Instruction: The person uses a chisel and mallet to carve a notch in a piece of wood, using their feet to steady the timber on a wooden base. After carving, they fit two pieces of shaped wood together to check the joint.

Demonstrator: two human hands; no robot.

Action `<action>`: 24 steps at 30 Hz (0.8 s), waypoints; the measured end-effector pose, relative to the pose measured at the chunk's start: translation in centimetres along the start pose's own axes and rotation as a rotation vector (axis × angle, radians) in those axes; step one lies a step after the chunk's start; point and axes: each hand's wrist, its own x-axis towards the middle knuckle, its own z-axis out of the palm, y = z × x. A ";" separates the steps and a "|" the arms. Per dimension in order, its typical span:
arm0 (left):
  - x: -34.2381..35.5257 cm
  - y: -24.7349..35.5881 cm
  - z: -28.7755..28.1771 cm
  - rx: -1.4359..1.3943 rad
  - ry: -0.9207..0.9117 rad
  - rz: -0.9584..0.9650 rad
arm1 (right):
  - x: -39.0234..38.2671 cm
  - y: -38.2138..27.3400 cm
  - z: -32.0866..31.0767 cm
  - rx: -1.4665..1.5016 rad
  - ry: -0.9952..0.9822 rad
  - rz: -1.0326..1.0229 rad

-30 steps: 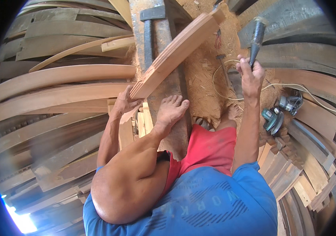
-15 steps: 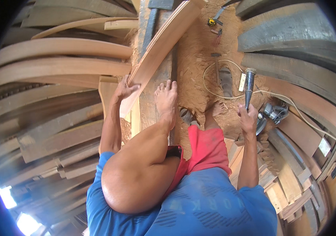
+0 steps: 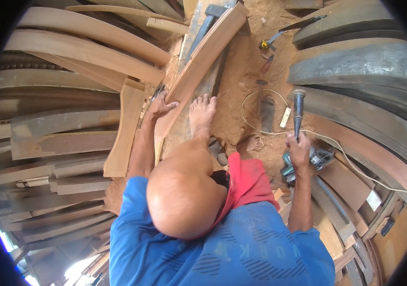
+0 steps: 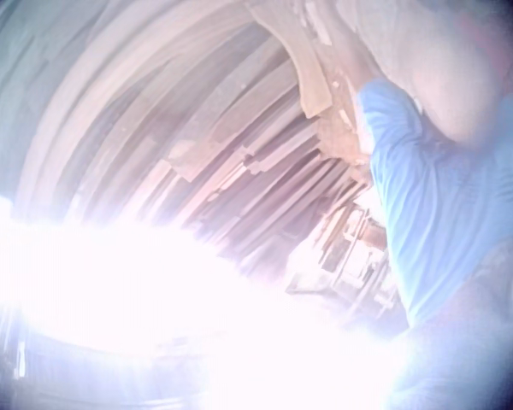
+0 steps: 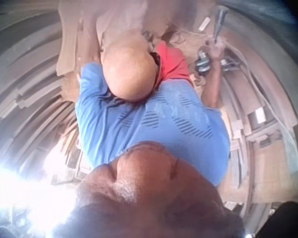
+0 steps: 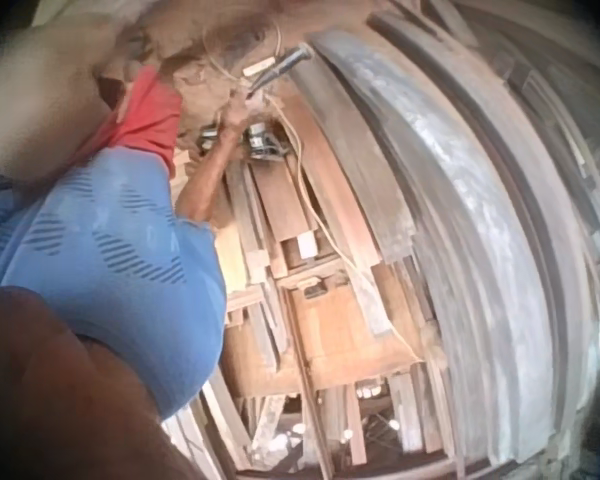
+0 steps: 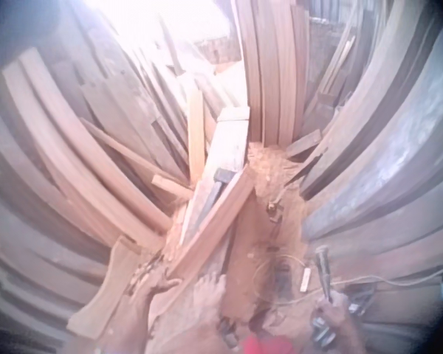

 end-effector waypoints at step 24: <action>-5.2 3.1 2.2 0.563 0.594 0.079 | -4.3 1.7 -5.0 0.036 0.110 -0.121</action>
